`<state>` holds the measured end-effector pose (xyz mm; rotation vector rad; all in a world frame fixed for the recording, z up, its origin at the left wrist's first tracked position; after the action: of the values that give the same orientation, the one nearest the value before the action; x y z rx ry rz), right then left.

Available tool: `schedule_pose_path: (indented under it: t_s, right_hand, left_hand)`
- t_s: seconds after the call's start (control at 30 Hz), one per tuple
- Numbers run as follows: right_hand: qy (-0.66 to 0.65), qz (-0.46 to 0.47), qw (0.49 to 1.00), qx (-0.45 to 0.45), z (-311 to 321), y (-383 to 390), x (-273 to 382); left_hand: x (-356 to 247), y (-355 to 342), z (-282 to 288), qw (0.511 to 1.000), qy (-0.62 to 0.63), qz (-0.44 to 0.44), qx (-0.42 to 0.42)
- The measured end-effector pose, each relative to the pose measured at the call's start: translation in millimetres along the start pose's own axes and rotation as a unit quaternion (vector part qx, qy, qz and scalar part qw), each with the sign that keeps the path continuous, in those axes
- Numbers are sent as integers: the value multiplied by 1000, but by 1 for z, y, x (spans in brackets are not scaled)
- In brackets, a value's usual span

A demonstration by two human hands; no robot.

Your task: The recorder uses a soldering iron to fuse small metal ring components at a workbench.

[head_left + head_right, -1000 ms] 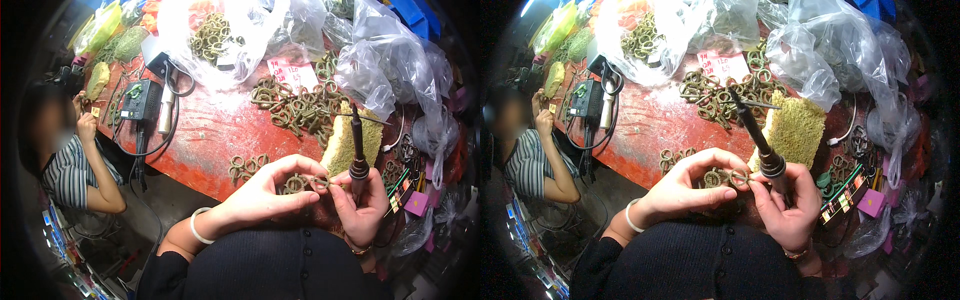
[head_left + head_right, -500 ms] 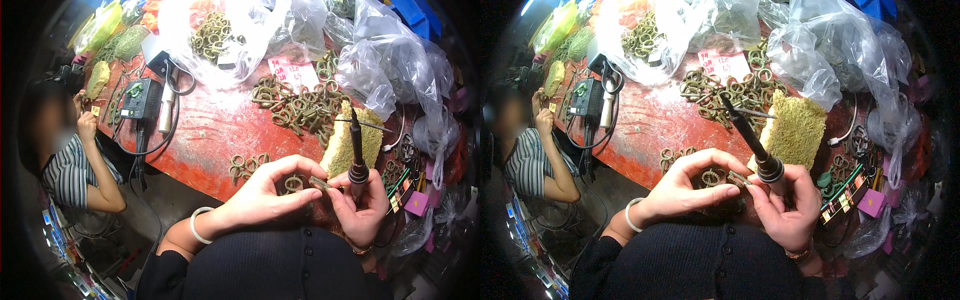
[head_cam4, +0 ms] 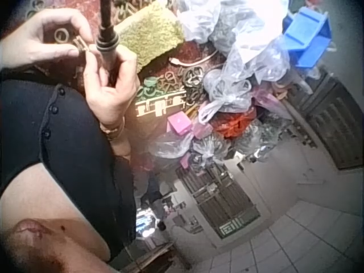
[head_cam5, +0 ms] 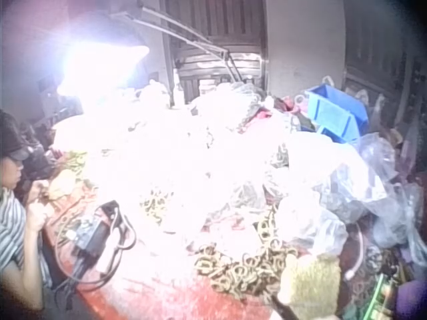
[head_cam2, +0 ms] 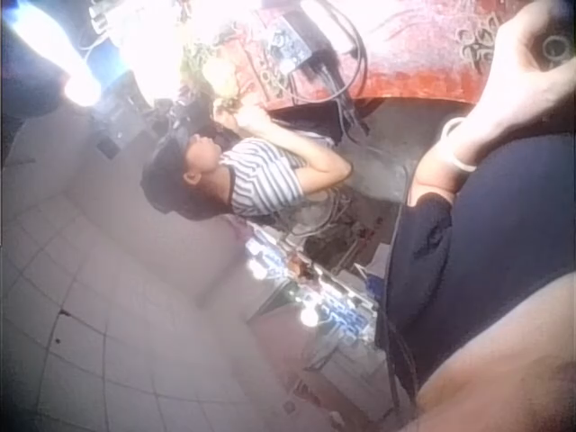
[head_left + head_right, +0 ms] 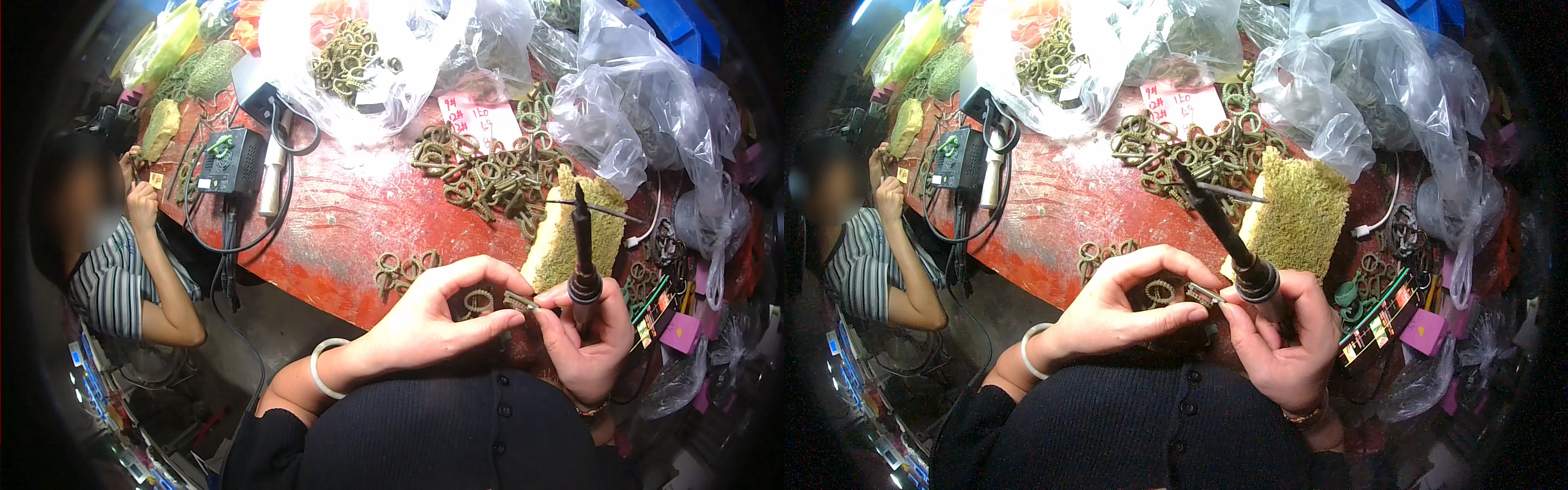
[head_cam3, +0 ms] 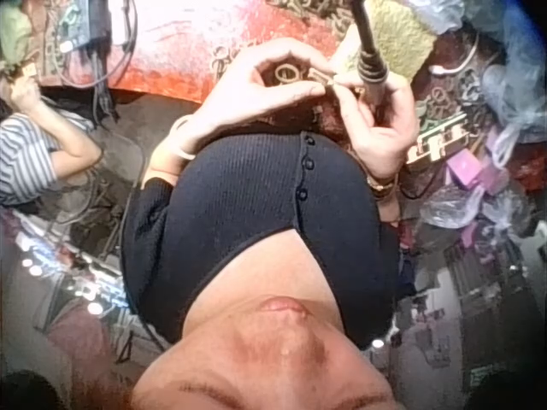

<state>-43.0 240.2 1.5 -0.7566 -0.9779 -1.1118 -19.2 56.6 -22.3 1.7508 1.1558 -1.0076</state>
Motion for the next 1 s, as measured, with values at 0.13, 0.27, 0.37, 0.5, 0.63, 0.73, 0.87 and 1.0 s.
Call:
schedule_pose_path:
  t_s: [0.13, 0.27, 0.37, 0.5, 0.63, 0.73, 0.87, 1.0]
  right_hand:
    - [-8, 3, 1000, -10, -1, 0, -3]
    - [-3, -5, 1000, -7, 0, 1, -4]
    - [-2, 2, 1000, -9, 0, 1, -6]
    - [-4, 1, 1000, -13, -1, 0, -6]
    - [-7, 3, 1000, -14, 0, 0, -7]
    - [-3, 5, 1000, -14, 0, 0, -8]
    - [-4, -6, 1000, -7, 1, 0, -7]
    - [-5, -4, 1000, -14, 0, 0, -8]
  left_hand:
    - [0, 0, -1, 1000, 0, -5, -1]
    - [0, 0, 0, 1000, -5, -5, 1]
    - [1, 0, -1, 1000, 4, 12, -3]
    - [0, 0, -1, 1000, 1, 12, -4]
    - [1, 0, -1, 1000, -5, 11, -3]
    - [2, 0, -1, 1000, -5, 30, 1]
    - [5, 0, -2, 1000, 3, -8, 4]
    - [6, 0, -4, 1000, 23, 6, 11]
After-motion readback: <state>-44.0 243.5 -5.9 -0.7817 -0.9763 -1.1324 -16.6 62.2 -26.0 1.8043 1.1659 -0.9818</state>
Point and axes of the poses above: each hand's wrist, its own y-axis away from the middle knuckle, its own z-axis out of the back of the hand, x = y × z, the point moved 3 cm from there along -y, towards the middle knuckle, and after that the axes turned 7 degrees about y, right-handed, at the moved point
